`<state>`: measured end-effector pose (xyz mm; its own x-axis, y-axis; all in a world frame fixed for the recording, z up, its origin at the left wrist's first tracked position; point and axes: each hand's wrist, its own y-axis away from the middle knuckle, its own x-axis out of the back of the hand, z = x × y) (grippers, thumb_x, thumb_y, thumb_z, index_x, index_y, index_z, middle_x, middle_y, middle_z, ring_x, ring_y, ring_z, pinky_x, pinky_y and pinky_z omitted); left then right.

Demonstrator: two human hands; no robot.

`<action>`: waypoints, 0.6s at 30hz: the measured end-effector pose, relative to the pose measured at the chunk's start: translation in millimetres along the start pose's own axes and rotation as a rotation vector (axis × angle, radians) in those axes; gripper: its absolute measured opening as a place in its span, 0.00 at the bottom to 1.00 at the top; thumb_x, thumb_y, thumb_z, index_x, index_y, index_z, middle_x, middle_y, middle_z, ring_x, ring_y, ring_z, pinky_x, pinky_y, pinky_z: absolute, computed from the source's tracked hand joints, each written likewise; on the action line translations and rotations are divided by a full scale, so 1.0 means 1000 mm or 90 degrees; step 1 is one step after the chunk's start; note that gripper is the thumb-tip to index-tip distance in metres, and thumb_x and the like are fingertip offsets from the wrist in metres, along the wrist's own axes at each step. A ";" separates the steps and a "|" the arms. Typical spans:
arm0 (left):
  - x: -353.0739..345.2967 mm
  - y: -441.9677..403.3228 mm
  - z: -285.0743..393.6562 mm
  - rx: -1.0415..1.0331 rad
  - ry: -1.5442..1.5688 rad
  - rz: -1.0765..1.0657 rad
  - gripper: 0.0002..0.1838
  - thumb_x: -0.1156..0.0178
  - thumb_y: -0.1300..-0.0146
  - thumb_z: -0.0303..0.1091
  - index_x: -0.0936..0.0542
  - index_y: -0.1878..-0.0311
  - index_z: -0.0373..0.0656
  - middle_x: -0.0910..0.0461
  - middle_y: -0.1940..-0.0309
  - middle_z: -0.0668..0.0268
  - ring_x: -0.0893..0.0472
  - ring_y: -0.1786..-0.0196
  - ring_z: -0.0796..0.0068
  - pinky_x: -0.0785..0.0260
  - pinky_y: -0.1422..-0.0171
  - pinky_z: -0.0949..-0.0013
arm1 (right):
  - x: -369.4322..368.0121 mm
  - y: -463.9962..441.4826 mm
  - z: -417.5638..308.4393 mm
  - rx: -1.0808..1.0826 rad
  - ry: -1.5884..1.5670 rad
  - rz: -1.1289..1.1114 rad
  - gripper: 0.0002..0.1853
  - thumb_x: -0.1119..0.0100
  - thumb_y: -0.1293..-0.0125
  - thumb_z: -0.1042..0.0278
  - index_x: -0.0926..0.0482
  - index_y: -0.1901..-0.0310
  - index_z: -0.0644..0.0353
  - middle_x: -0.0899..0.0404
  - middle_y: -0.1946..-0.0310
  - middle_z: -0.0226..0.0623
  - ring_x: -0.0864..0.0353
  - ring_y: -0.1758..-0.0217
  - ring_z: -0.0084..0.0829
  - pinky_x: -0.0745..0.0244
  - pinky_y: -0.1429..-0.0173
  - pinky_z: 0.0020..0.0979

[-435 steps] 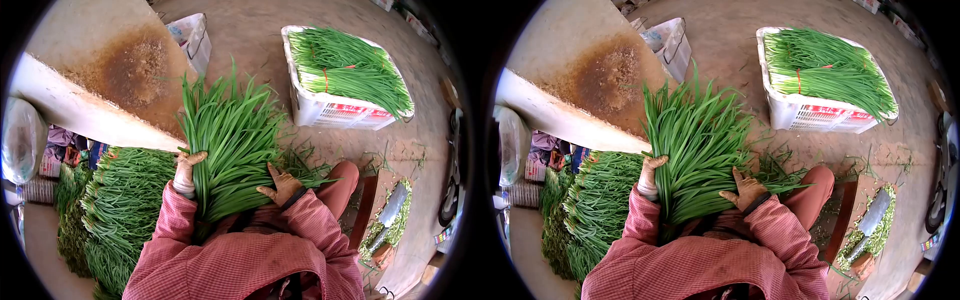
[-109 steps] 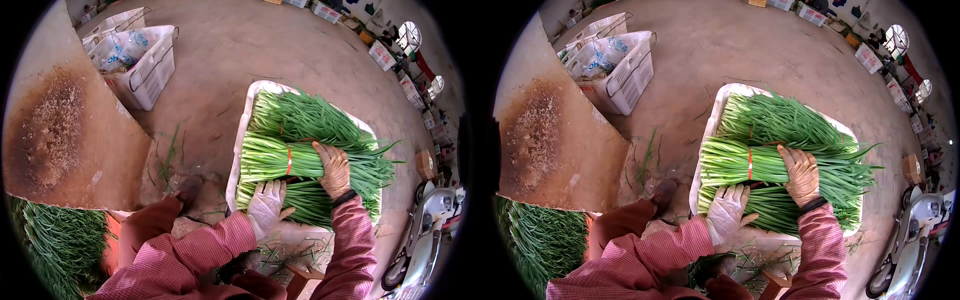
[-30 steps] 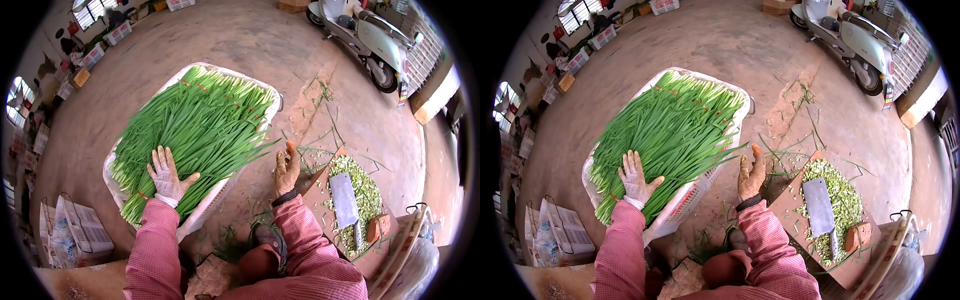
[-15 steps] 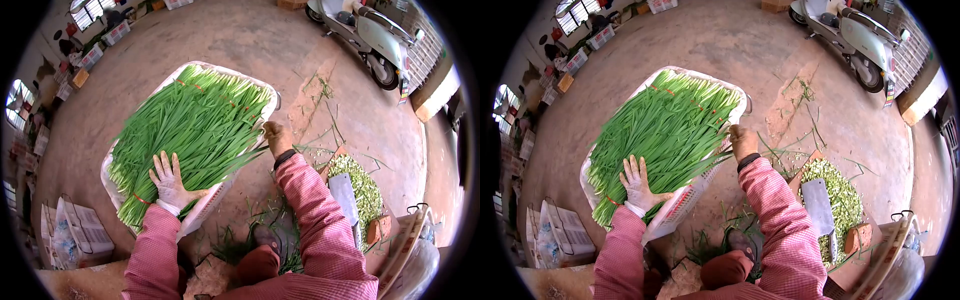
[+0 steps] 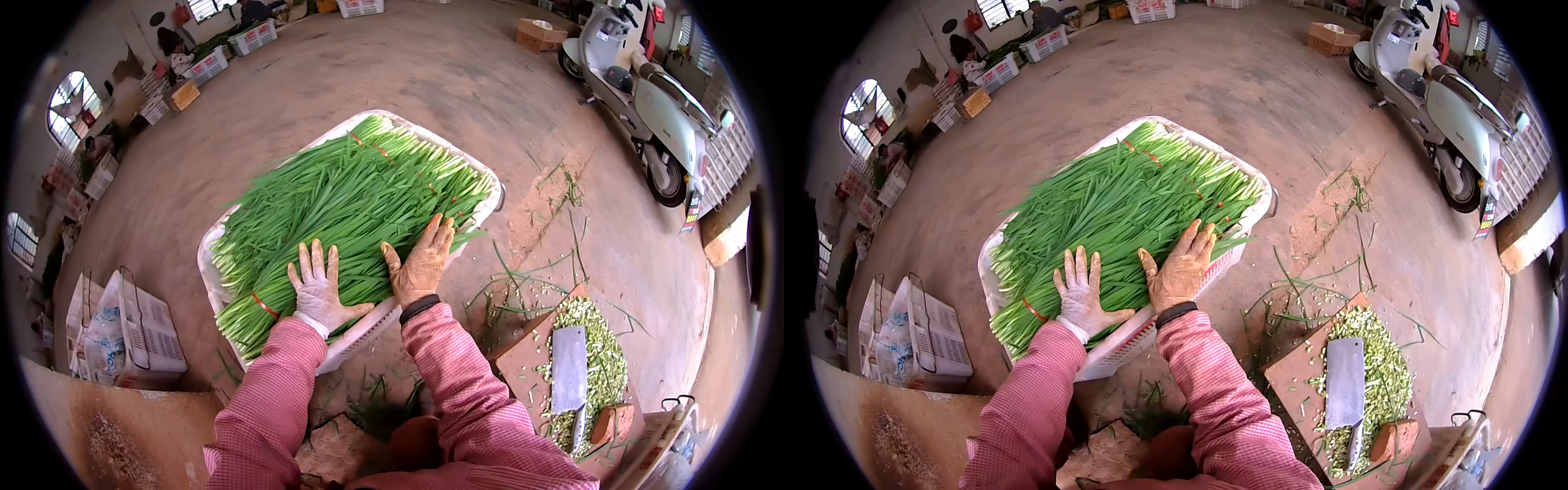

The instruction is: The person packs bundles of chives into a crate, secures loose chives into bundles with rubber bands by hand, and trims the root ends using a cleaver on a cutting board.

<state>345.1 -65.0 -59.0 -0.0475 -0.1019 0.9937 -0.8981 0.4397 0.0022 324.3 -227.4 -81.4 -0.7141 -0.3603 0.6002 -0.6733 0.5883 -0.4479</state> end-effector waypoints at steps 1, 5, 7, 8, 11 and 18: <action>-0.001 -0.001 -0.001 -0.002 0.004 -0.004 0.67 0.47 0.67 0.78 0.60 0.31 0.40 0.67 0.31 0.47 0.70 0.30 0.45 0.75 0.34 0.36 | -0.008 -0.013 -0.008 -0.082 0.081 -0.139 0.53 0.42 0.49 0.39 0.58 0.34 0.69 0.62 0.34 0.62 0.57 0.32 0.58 0.59 0.30 0.46; -0.005 -0.002 0.000 0.006 0.008 0.016 0.66 0.47 0.68 0.78 0.55 0.31 0.40 0.65 0.31 0.47 0.68 0.30 0.45 0.73 0.34 0.36 | -0.036 -0.032 -0.020 -0.158 0.272 -0.312 0.49 0.54 0.44 0.32 0.60 0.32 0.59 0.67 0.31 0.51 0.64 0.30 0.58 0.64 0.30 0.50; -0.002 -0.004 0.001 0.008 0.000 -0.002 0.66 0.48 0.66 0.78 0.56 0.31 0.38 0.65 0.32 0.46 0.68 0.30 0.44 0.71 0.35 0.35 | -0.045 -0.034 -0.018 -0.144 0.317 -0.333 0.48 0.57 0.43 0.32 0.60 0.32 0.59 0.68 0.31 0.49 0.66 0.30 0.58 0.65 0.30 0.51; -0.002 -0.002 0.001 0.007 0.004 -0.009 0.66 0.48 0.66 0.78 0.56 0.31 0.39 0.65 0.31 0.46 0.68 0.30 0.44 0.72 0.35 0.36 | -0.040 -0.038 -0.020 -0.156 0.318 -0.374 0.49 0.59 0.43 0.31 0.61 0.32 0.59 0.68 0.30 0.48 0.67 0.30 0.58 0.66 0.30 0.52; 0.005 -0.002 0.000 0.012 0.025 -0.033 0.65 0.48 0.65 0.77 0.56 0.31 0.41 0.65 0.31 0.47 0.69 0.30 0.45 0.73 0.34 0.36 | -0.001 -0.060 -0.027 -0.153 0.266 -0.485 0.49 0.56 0.43 0.32 0.60 0.32 0.60 0.63 0.31 0.50 0.64 0.30 0.58 0.63 0.31 0.53; 0.005 -0.003 -0.004 0.005 0.080 -0.037 0.63 0.47 0.64 0.77 0.55 0.31 0.42 0.62 0.32 0.47 0.67 0.30 0.44 0.73 0.34 0.36 | -0.038 -0.048 -0.078 0.399 0.177 -0.104 0.26 0.57 0.35 0.53 0.40 0.37 0.50 0.46 0.34 0.35 0.52 0.31 0.45 0.60 0.31 0.48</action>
<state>349.8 -63.1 -53.3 0.0598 -0.0139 0.9981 -0.9011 0.4295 0.0600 398.6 -185.5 -31.3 -0.5746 -0.1603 0.8026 -0.8115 -0.0161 -0.5842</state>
